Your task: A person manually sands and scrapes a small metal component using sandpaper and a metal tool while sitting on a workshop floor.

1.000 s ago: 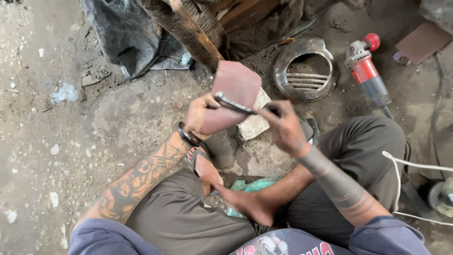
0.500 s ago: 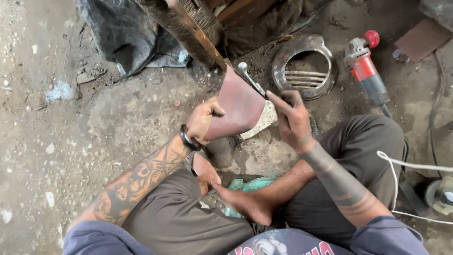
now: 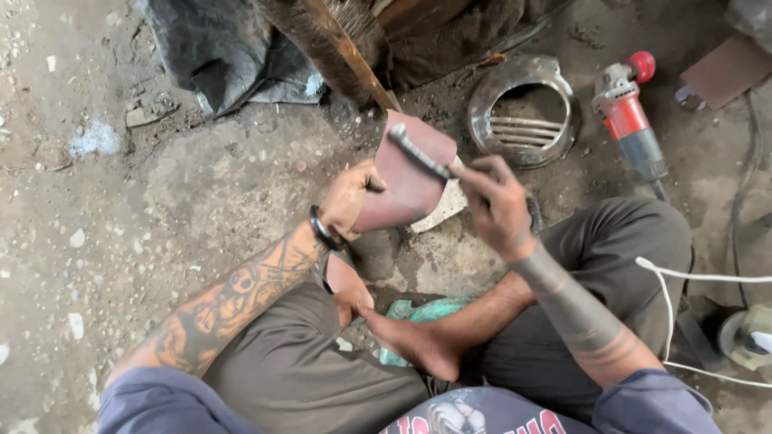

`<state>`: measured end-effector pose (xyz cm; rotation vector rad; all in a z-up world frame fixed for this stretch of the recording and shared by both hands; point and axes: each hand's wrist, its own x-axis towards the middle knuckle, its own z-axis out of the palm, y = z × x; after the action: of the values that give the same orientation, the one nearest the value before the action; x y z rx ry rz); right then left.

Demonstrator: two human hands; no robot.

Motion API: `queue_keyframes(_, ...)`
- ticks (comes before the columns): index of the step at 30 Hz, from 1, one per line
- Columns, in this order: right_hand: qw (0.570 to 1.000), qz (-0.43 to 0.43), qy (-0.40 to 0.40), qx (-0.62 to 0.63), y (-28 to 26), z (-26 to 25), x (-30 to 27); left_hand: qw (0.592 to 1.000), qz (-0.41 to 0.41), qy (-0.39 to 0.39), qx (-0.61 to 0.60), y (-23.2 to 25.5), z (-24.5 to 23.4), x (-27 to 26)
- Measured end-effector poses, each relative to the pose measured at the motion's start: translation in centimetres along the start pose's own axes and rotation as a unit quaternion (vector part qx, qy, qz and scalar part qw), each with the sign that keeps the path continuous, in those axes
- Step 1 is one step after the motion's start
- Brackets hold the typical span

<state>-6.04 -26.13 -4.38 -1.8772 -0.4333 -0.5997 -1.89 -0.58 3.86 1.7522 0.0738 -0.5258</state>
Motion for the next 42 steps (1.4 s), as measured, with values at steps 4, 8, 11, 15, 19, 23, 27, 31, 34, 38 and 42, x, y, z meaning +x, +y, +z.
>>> queue_keyframes(4,0.999,0.018,-0.043,0.018,-0.2,-0.2,0.3,0.973,-0.145,0.067,-0.166,0.2,-0.4,0.6)
queue_keyframes(8,0.993,0.11,-0.032,0.015,5.0,-3.8,2.2,0.982,-0.1,0.04,-0.153,0.5,-0.5,1.4)
queue_keyframes(11,0.973,0.208,0.059,0.085,5.4,-5.8,2.4,0.981,0.033,-0.042,-0.187,-1.1,-0.2,2.4)
queue_keyframes(15,0.946,0.276,0.083,0.151,5.3,-5.1,1.4,0.974,0.033,0.01,-0.226,-9.8,1.1,5.2)
queue_keyframes(19,0.94,0.307,0.042,0.147,6.0,-2.4,1.1,0.985,0.013,0.033,-0.167,-15.1,3.8,6.2)
queue_keyframes(23,0.951,0.298,-0.01,0.087,4.8,-1.4,1.7,0.998,-0.017,0.045,0.044,-17.8,5.1,7.4)
queue_keyframes(27,0.955,0.278,-0.099,-0.027,7.0,-0.8,-0.4,0.942,0.029,0.061,0.328,-16.9,6.1,8.5)
queue_keyframes(31,0.94,0.29,-0.158,-0.089,6.5,1.3,-1.3,0.909,-0.001,0.094,0.406,-17.4,4.4,9.2)
queue_keyframes(34,0.91,0.258,-0.251,-0.204,6.6,2.6,-3.2,0.879,0.024,0.135,0.457,-15.6,4.5,8.8)
queue_keyframes(38,0.888,0.223,-0.283,-0.285,4.8,4.3,-5.0,0.872,0.189,0.152,0.426,-17.5,4.6,8.8)
queue_keyframes(42,0.899,0.175,-0.267,-0.299,4.1,4.7,-5.2,0.834,0.26,0.071,0.482,-16.3,3.7,9.2)
